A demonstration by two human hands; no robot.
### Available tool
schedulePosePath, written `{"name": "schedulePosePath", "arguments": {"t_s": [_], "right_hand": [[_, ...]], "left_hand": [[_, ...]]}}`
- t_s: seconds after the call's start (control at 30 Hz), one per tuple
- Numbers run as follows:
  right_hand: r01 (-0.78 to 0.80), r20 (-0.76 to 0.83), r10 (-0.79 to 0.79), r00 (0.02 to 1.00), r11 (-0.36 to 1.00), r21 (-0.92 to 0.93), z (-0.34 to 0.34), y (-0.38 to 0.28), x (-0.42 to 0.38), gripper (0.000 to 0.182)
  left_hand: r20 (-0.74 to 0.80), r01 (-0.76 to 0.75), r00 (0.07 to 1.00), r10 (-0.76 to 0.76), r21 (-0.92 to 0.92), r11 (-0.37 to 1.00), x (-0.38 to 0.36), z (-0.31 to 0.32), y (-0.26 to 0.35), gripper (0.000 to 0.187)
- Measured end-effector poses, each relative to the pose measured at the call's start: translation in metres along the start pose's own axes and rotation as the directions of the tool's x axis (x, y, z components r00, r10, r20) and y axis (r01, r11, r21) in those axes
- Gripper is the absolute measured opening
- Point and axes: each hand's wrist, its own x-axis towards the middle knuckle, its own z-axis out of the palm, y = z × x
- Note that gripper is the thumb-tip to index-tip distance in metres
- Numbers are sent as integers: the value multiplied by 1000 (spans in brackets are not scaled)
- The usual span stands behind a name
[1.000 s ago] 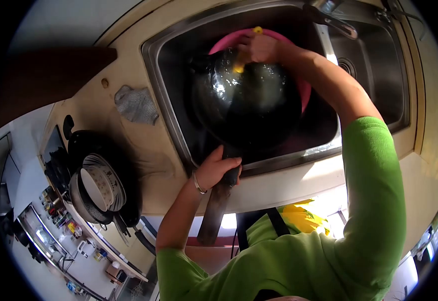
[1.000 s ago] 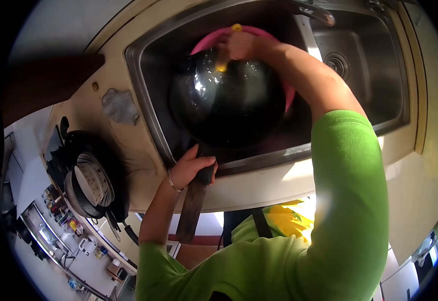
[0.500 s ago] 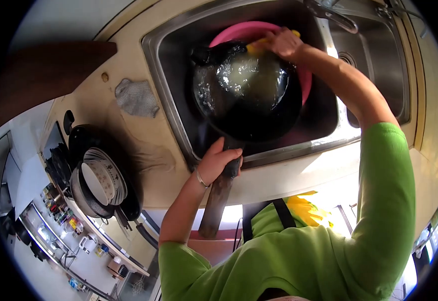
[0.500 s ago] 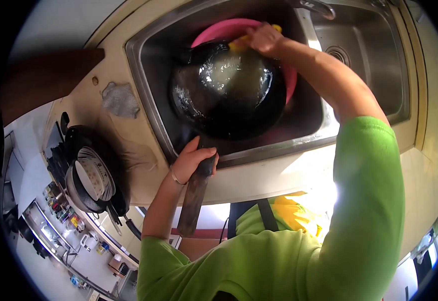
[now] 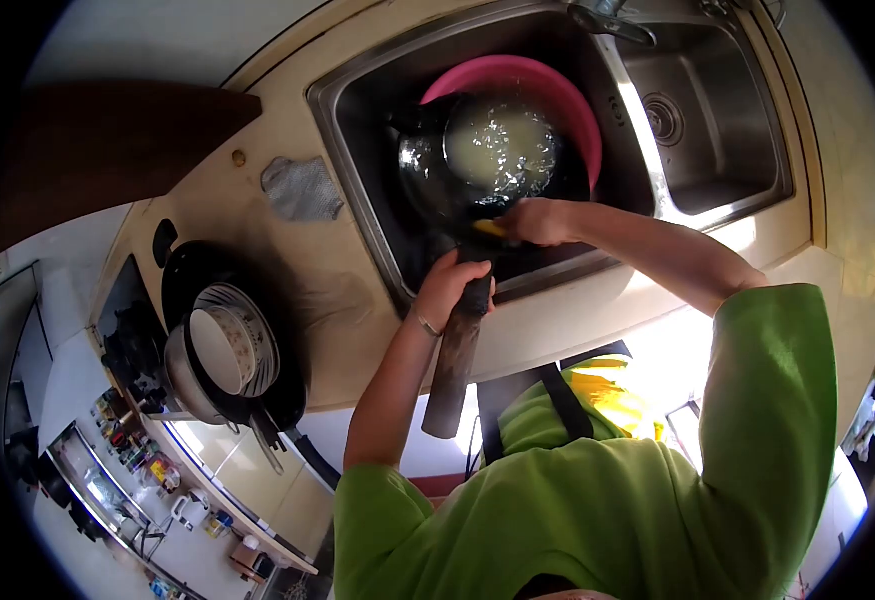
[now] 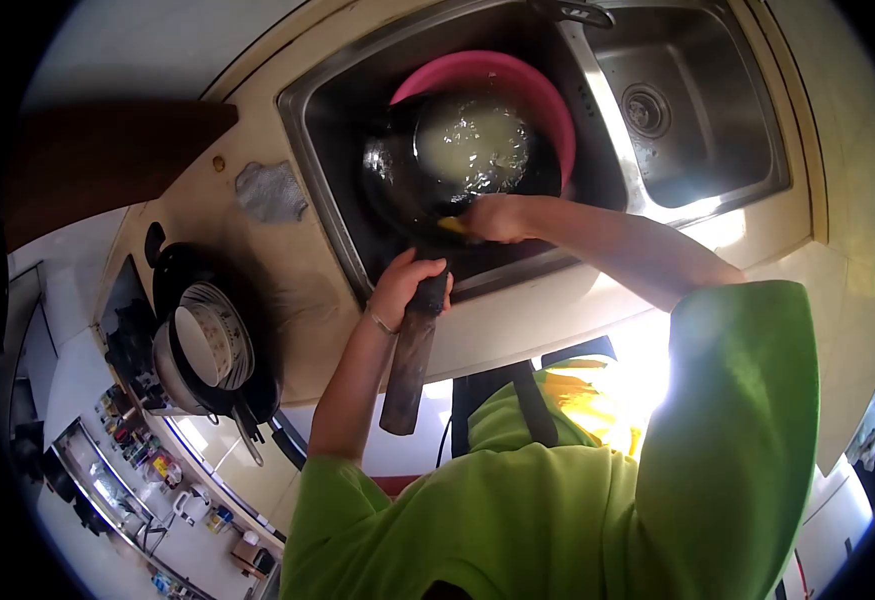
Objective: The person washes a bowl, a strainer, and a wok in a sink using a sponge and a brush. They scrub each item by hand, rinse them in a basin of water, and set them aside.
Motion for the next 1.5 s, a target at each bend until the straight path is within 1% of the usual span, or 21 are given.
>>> {"name": "schedulePosePath", "arguments": {"t_s": [0.03, 0.17, 0.23, 0.3, 0.37, 0.4, 0.5, 0.57, 0.6, 0.7, 0.77, 0.83, 0.9, 0.93, 0.97, 1.1, 1.17, 1.23, 1.3, 1.43, 1.5], "right_hand": [[-124, 85, 101, 991, 930, 347, -4, -17, -11, 34], [-97, 40, 90, 995, 956, 277, -11, -19, -39, 35], [87, -13, -94, 996, 962, -258, -16, 5, -46, 35], [-88, -70, 60, 996, 839, -537, -25, 25, -45, 35], [-320, -320, 179, 930, 823, -470, -34, 45, -27, 33], [-290, -386, 52, 921, 752, -591, -34, 60, -12, 27], [-415, -445, 159, 881, 711, -568, -43, 70, 49, 23], [-295, -586, -169, 793, 734, -612, -42, 80, 72, 30], [-260, -620, -211, 755, 772, -580, -44, 80, 85, 34], [-89, -703, -220, 676, 923, -374, -40, 62, 115, 49], [85, -818, -245, 520, 968, -235, -24, 48, 137, 50], [269, -859, -206, 469, 959, -84, -10, 19, 137, 51], [490, -913, -257, 317, 869, -75, 1, 1, 144, 51], [497, -882, -214, 420, 868, 26, 5, -5, 144, 50], [600, -895, -228, 384, 799, 53, 9, -11, 144, 50], [650, -843, -140, 520, 704, 284, 17, -44, 107, 51], [546, -589, -139, 796, 587, 598, 19, -48, 82, 51], [503, -484, -190, 854, 539, 676, 21, -44, 63, 48], [287, -194, -256, 947, 408, 867, 13, -37, 25, 45], [116, 92, -250, 964, 706, 698, -6, -3, -16, 38], [181, 100, -220, 970, 937, 300, -17, 17, -25, 39]], "left_hand": [[0, 1, 1000, -1, 3, 1000, 1, 2, 2, 18], [-41, -2, 999, 2, 17, 1000, -1, 1, 2, 18], [-21, 30, 999, -30, 14, 999, -1, 1, 0, 18], [2, 9, 1000, -9, 6, 1000, 0, 1, 0, 19], [-10, 1, 1000, -1, 1, 1000, 0, 3, 2, 19], [-13, 7, 1000, -7, -1, 1000, -3, 4, 1, 20], [-48, 80, 996, -77, 65, 995, -2, 2, 3, 19], [11, 54, 998, -55, 103, 993, 0, 0, 7, 17], [37, 57, 997, -62, 134, 989, 2, -1, 8, 17], [71, 64, 994, -77, 177, 982, 4, -6, 5, 16], [65, 66, 995, -77, 157, 985, 3, -6, 2, 16], [47, 76, 995, -85, 171, 982, 3, -5, 4, 16], [27, 103, 994, -110, 190, 976, 1, -4, 5, 16], [23, 101, 994, -107, 187, 977, 1, -3, 6, 16], [22, 100, 994, -106, 183, 978, 1, -2, 7, 17], [-5, 107, 994, -108, 185, 977, 0, 1, 12, 17], [38, 126, 990, -138, 226, 966, 2, -2, 12, 18], [42, 124, 990, -137, 217, 968, 2, -1, 13, 21], [85, 143, 983, -162, 194, 971, 3, -2, 17, 24], [127, 108, 985, -113, 52, 993, 8, -8, 9, 24], [100, 104, 990, -104, 7, 995, 6, -5, 8, 24]]}}
